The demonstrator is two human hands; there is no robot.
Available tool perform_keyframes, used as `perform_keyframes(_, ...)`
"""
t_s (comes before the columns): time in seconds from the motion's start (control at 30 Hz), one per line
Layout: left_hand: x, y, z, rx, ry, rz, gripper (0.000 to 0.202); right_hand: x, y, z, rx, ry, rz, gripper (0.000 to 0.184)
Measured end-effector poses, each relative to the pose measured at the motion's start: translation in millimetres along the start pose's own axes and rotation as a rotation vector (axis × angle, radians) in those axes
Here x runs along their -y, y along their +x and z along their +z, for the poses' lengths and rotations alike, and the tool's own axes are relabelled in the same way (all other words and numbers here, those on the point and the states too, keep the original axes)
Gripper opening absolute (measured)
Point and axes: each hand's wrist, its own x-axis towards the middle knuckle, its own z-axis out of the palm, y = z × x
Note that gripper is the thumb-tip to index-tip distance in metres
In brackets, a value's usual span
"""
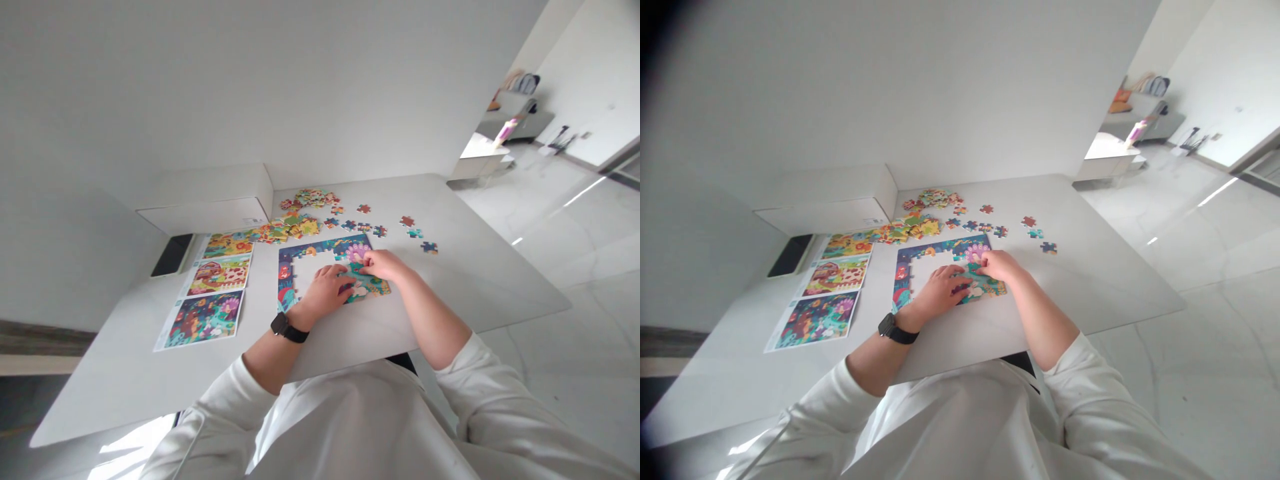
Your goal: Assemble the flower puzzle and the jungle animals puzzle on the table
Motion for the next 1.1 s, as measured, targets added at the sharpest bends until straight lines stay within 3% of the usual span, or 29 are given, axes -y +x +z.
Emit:
perform_keyframes(0.17, 6, 2, -6.4, 0.01, -0.015, 0.037, 0.025, 2, -2, -4, 0.063, 0.047, 0.006, 0.009)
perform_keyframes(0.3, 26, 5, -20.8, 0.008, -0.065, 0.062, 0.029, 3, -2, -5, 0.062, 0.027, 0.0, 0.01)
perform_keyframes(0.53, 101, -15, -62.6, -0.118, 0.071, -0.126, 0.04, 8, -4, -1, 0.016, -0.034, 0.012, 0.014)
perform_keyframes(0.7, 150, -45, -63.1, -0.251, 0.099, -0.272, 0.041, 12, -5, 0, 0.0, -0.05, 0.057, 0.017)
perform_keyframes(0.83, 161, -59, -57.7, -0.296, 0.106, -0.291, 0.042, 12, -4, 2, -0.014, -0.052, 0.076, 0.019)
perform_keyframes(1.1, 163, -65, -62.9, -0.192, 0.101, -0.238, 0.048, 9, -5, 3, -0.021, -0.027, 0.096, 0.019)
